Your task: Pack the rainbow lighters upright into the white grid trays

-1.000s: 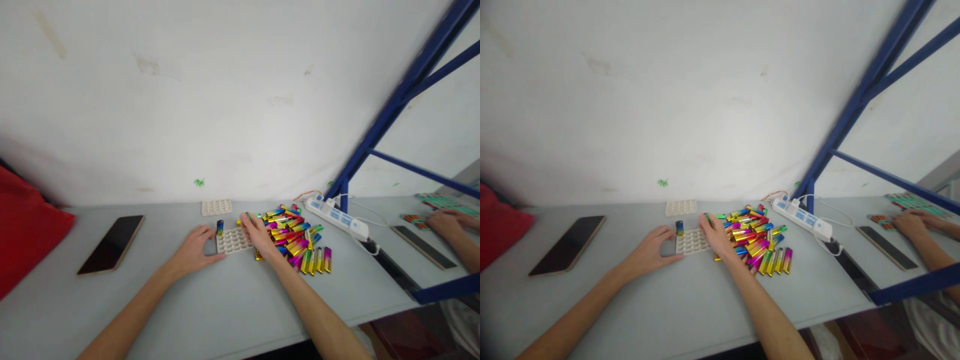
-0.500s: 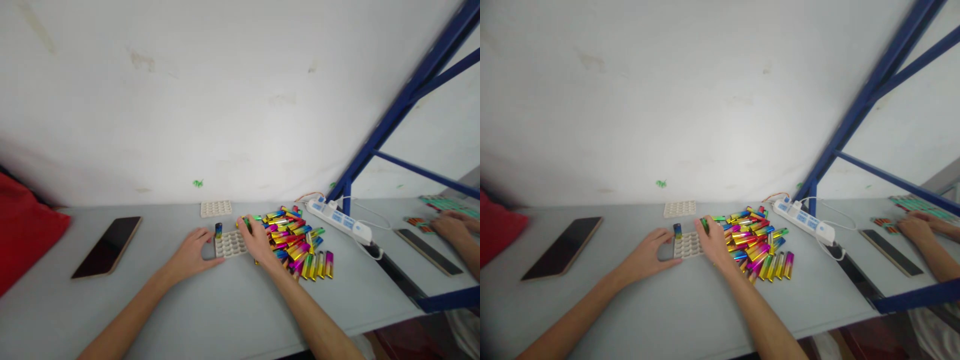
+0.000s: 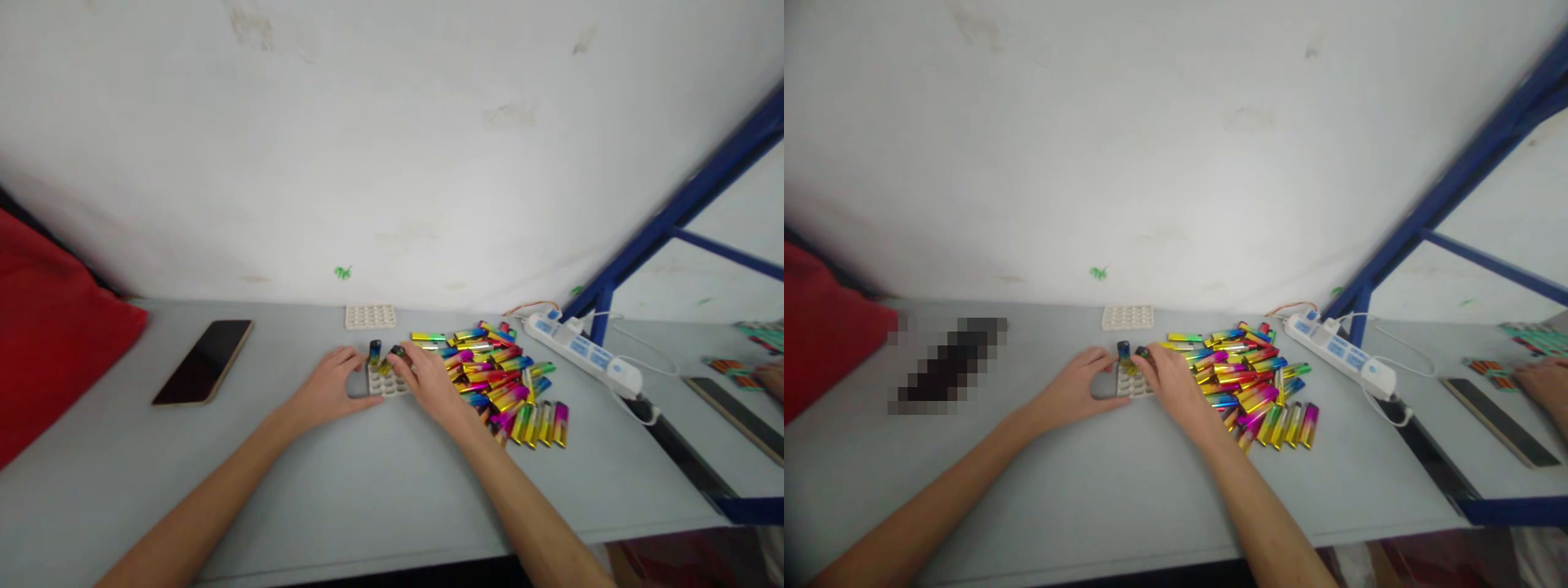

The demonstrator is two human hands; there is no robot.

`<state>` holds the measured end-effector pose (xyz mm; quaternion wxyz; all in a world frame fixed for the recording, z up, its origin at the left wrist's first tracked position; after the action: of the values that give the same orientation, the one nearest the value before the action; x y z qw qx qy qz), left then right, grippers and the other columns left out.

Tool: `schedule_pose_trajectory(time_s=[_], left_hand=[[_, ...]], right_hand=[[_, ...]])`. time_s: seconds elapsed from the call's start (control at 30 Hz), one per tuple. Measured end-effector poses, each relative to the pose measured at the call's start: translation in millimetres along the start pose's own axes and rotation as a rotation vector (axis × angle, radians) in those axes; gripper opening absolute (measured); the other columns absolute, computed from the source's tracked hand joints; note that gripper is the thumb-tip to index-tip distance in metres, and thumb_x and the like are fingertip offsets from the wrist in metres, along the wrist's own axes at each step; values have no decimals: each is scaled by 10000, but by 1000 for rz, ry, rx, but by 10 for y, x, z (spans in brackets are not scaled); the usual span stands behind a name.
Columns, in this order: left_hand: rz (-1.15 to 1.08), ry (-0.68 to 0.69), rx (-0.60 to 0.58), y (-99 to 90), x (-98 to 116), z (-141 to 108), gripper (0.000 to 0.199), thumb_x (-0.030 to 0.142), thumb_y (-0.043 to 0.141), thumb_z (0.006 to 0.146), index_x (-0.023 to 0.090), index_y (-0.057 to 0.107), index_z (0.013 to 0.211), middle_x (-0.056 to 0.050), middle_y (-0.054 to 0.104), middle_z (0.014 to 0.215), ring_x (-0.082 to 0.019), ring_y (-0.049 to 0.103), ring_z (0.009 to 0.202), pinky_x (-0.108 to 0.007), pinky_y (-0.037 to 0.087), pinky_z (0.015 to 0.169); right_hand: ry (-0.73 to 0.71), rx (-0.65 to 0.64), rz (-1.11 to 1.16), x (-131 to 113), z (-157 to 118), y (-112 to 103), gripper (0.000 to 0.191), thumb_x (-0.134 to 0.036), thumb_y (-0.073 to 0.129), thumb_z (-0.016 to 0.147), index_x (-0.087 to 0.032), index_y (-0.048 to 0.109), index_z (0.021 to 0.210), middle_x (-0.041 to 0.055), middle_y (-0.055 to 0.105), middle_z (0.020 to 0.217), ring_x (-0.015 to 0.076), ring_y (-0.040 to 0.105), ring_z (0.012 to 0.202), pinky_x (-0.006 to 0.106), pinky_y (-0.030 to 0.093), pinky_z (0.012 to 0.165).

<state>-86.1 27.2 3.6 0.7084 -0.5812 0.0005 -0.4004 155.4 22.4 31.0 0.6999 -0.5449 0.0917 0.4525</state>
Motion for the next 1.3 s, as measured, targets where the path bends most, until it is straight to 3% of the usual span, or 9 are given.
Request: schedule_pose_trajectory(time_s=[0.17,0.27,0.43,0.53,0.67,0.8,0.93,1.1,1.3], left_hand=[[0,-10,1,8,13,16,546,708,917,869,236,748,1086,-87,771,1117,-336,741,1075,-460,603,1005],[0,-18,-10,5,5,28,508,660,929,860,233,737,1058,-89,769,1112,-341,745,1077,-464,599,1003],[-6,8,-8,-4,-30,23,501,690,897,882,246,737,1049,-74,762,1098,-331,738,1063,-458,602,1013],[0,3,-6,-12,-49,15,553,743,884,881,244,746,1077,-79,760,1113,-331,737,1050,-469,610,1006],[14,41,-6,-31,-53,33,563,760,865,892,252,738,1097,-81,762,1116,-327,737,1039,-473,623,992],[69,109,-16,-60,-65,131,527,732,859,880,259,675,1021,-94,751,1107,-336,732,1068,-480,633,1018],[84,145,-60,-92,-85,263,501,689,863,860,264,654,1025,-90,739,1091,-341,736,1064,-489,644,1049],[55,129,-58,-97,-100,306,535,690,872,836,254,658,1059,-121,765,1166,-374,747,1137,-535,651,1100],[15,51,-30,-89,-94,220,550,710,894,809,264,673,1043,-118,782,1157,-387,758,1122,-557,657,1091]], right_hand=[[-23,-95,-124,-3,76,87,157,-326,644,1231,-221,702,1129,80,829,1045,242,778,951,317,541,831],[-77,-162,-292,-105,147,95,194,-353,641,1236,-189,741,1206,139,840,1151,278,787,1073,365,571,935],[-89,-254,-473,-210,215,7,330,-449,656,1224,-187,803,1087,153,824,1095,305,784,1118,421,567,1035],[-83,-228,-351,-91,183,-260,240,-396,693,1214,-203,807,1128,102,823,1078,262,785,1053,375,565,992],[-6,-147,-264,308,99,-863,136,-264,707,1188,-196,812,1133,85,831,1055,245,786,997,352,574,944],[-7,-204,-301,655,46,-1226,107,-214,749,1136,-201,854,1151,115,859,1151,277,801,1094,404,591,1050],[-23,-323,-369,770,101,-1144,154,-187,781,1098,-197,882,1215,144,861,1243,308,795,1195,445,581,1135],[10,-487,-370,797,254,-980,149,-151,786,1076,-171,890,1181,145,847,1199,282,792,1146,393,579,1105],[3,-486,-260,771,318,-1055,105,-106,868,976,-199,881,1024,125,829,1160,288,782,1085,406,600,1058]])
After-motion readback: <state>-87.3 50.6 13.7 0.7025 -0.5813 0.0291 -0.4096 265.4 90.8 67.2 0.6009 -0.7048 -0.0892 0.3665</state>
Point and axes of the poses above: each hand's wrist, its own z-axis towards the middle knuckle, its own y-axis out of the palm, x = y × z, the point moved 2 cm from there along z, towards the middle knuckle
